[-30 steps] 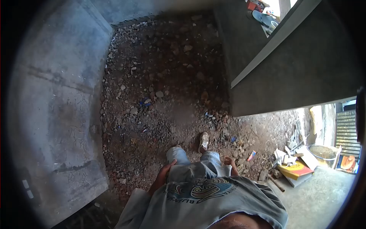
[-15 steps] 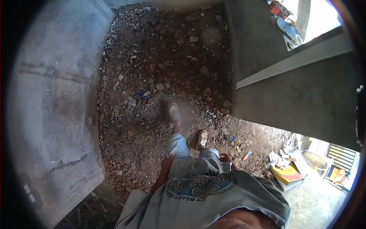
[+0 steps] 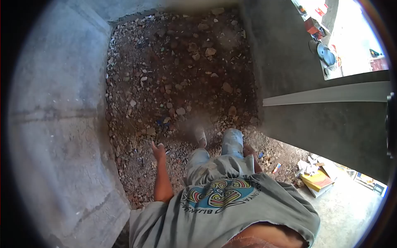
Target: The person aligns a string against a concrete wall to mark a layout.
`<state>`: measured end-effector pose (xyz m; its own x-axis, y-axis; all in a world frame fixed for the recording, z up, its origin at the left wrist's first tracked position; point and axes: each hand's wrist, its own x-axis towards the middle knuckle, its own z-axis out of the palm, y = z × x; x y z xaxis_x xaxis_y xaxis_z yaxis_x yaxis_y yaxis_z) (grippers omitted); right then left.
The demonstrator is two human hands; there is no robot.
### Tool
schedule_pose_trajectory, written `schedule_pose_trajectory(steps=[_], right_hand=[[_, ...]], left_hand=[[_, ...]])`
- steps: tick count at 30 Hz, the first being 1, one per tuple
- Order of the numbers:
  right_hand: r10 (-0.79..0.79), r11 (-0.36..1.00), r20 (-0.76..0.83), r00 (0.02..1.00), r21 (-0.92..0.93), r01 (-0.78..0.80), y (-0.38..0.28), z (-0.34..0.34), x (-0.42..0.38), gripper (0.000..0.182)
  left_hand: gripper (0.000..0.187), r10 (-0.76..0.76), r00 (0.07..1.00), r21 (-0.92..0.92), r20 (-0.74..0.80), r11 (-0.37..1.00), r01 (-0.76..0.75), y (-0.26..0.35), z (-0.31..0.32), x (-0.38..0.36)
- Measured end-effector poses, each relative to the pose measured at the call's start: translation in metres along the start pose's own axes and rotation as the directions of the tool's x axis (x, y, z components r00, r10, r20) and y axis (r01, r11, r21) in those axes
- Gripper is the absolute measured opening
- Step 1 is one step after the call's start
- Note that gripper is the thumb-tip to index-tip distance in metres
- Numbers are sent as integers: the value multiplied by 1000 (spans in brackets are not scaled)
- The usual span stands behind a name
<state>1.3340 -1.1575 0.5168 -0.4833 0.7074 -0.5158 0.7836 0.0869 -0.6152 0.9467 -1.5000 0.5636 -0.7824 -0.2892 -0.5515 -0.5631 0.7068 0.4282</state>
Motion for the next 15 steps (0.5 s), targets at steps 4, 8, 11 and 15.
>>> schedule_pose_trajectory(steps=[4,8,11,15], right_hand=[[-40,994,39,998,100,36,-6,3,47,40],[-40,958,128,991,287,2,-1,18,93,42],[-21,961,157,987,276,-23,1,35,131,43],[216,879,200,956,387,-280,-77,23,174,41]], left_hand=[[32,259,950,51,177,961,-271,74,-50,57],[54,147,905,121,400,970,-212,110,-39,86],[89,-149,831,50,535,988,145,134,-4,73],[103,-388,606,357,694,917,178,208,43,14]])
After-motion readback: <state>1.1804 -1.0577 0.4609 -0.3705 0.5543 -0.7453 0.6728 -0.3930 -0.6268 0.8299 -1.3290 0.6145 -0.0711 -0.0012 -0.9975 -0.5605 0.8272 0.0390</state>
